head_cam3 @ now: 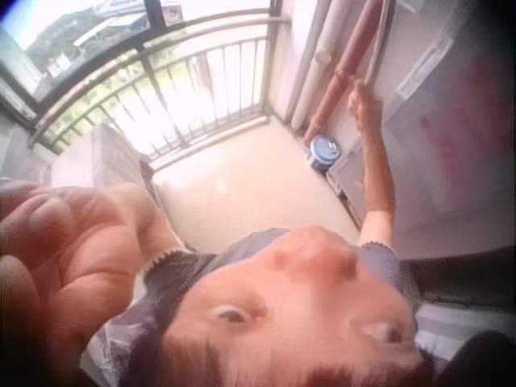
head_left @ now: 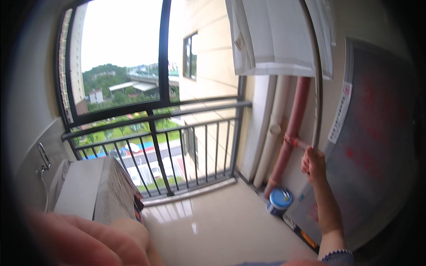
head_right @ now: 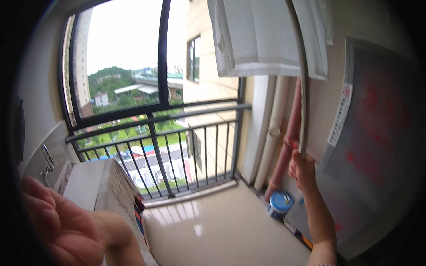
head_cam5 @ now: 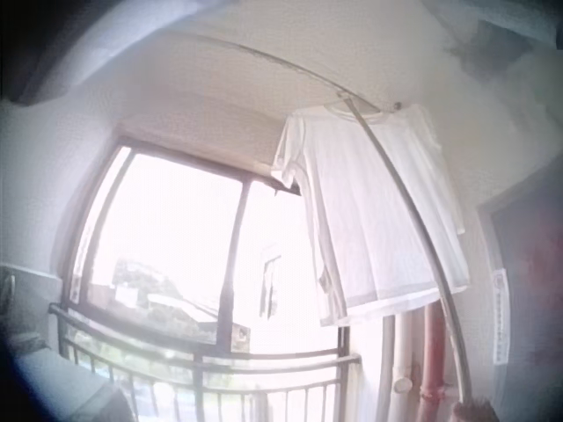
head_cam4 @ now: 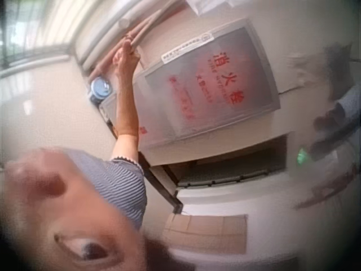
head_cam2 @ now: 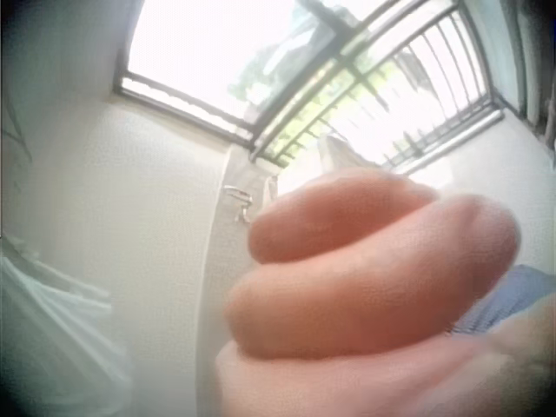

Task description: The person takes various clothes on hangers from a bed and uses a long pole to hang them on a high rack.

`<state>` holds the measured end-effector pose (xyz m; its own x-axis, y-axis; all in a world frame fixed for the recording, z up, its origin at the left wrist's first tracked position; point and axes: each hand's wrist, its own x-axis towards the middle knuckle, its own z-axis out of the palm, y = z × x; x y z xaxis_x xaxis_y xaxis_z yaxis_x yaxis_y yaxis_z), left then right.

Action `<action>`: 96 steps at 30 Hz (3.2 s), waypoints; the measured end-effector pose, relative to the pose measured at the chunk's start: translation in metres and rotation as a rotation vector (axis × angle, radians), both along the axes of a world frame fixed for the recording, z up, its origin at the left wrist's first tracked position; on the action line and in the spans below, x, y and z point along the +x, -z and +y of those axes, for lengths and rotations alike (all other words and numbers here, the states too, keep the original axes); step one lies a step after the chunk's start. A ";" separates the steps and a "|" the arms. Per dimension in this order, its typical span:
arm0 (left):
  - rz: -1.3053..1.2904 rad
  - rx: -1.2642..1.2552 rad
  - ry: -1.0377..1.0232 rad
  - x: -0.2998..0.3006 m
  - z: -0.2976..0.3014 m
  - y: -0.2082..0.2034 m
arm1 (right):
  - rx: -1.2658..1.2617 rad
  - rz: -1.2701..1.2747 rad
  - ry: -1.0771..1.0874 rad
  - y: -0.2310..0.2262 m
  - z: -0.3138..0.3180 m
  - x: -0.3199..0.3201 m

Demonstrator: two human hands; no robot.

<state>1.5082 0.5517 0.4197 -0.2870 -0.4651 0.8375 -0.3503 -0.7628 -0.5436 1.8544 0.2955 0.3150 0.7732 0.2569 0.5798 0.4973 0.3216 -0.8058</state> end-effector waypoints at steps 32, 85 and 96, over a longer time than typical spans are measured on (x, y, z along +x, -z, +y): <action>-0.014 -0.241 -0.093 -0.009 -0.005 0.025 | 0.038 -0.275 0.378 -0.290 0.032 0.087; 0.624 -1.367 -0.206 0.055 0.035 0.258 | -0.115 -0.195 -0.210 -0.146 0.076 0.099; 0.568 -1.649 -0.584 -0.035 -0.040 0.321 | -0.369 0.299 -0.757 0.076 0.151 0.037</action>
